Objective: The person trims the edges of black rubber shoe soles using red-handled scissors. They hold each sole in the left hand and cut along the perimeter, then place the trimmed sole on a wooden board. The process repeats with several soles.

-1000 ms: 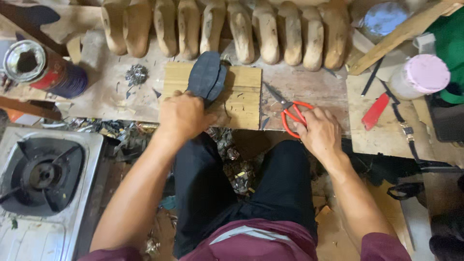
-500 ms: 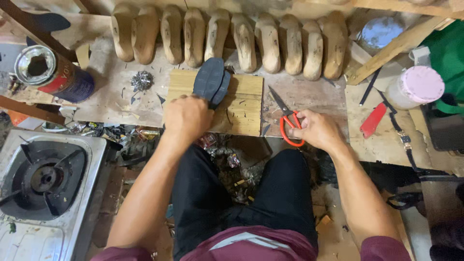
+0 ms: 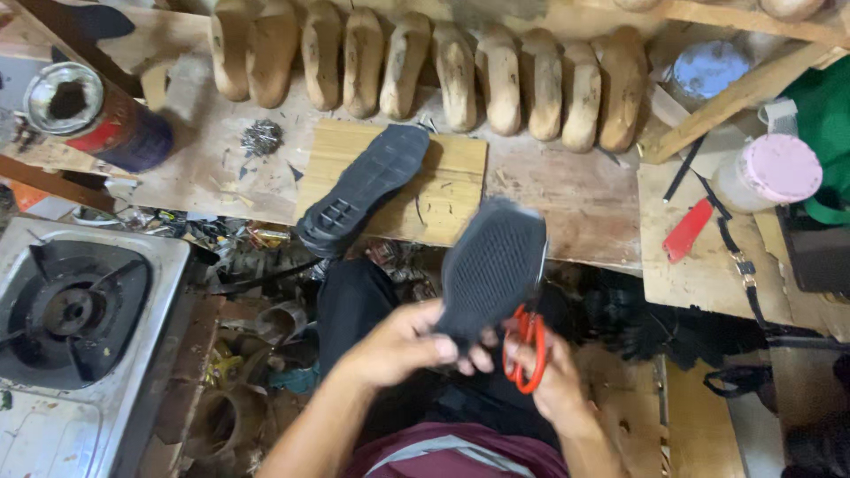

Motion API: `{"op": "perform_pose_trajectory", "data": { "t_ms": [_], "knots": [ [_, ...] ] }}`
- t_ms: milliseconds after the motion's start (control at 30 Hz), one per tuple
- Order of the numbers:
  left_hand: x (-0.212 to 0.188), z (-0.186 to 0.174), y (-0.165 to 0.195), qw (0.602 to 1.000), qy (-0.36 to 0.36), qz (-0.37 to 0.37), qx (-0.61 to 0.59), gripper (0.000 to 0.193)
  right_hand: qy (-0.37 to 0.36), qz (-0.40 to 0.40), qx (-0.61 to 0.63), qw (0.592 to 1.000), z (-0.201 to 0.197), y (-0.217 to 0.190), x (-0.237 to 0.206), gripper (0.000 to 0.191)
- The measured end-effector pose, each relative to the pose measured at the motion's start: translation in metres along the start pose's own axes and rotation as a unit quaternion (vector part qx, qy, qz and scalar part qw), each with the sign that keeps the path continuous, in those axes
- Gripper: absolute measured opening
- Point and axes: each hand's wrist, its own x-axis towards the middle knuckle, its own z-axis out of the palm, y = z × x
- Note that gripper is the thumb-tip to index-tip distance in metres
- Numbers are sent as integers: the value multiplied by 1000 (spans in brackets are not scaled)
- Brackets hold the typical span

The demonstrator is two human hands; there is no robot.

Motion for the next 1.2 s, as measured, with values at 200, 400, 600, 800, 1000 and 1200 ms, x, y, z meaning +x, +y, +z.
{"op": "perform_pose_trajectory", "data": {
  "t_ms": [200, 400, 600, 800, 1000, 1200],
  "knots": [
    [7, 11, -62, 986, 53, 54, -148, 42, -12, 5, -8, 1000, -10, 36, -25, 33],
    [11, -4, -57, 971, 199, 125, -45, 42, 6, 14, -94, 995, -16, 46, -40, 36],
    [11, -22, -34, 955, 249, 160, -31, 58, -40, -81, -306, 948, -19, 39, -47, 36],
    [5, -31, -24, 937, 276, 206, -49, 59, -49, -174, -395, 901, -12, 16, -46, 30],
    [4, -27, -36, 933, 273, 230, -41, 61, -37, -229, -432, 872, -2, 6, -47, 43],
    [2, -32, -42, 938, 272, 211, -38, 59, -41, -199, -429, 880, -3, 5, -46, 45]
  ]
}}
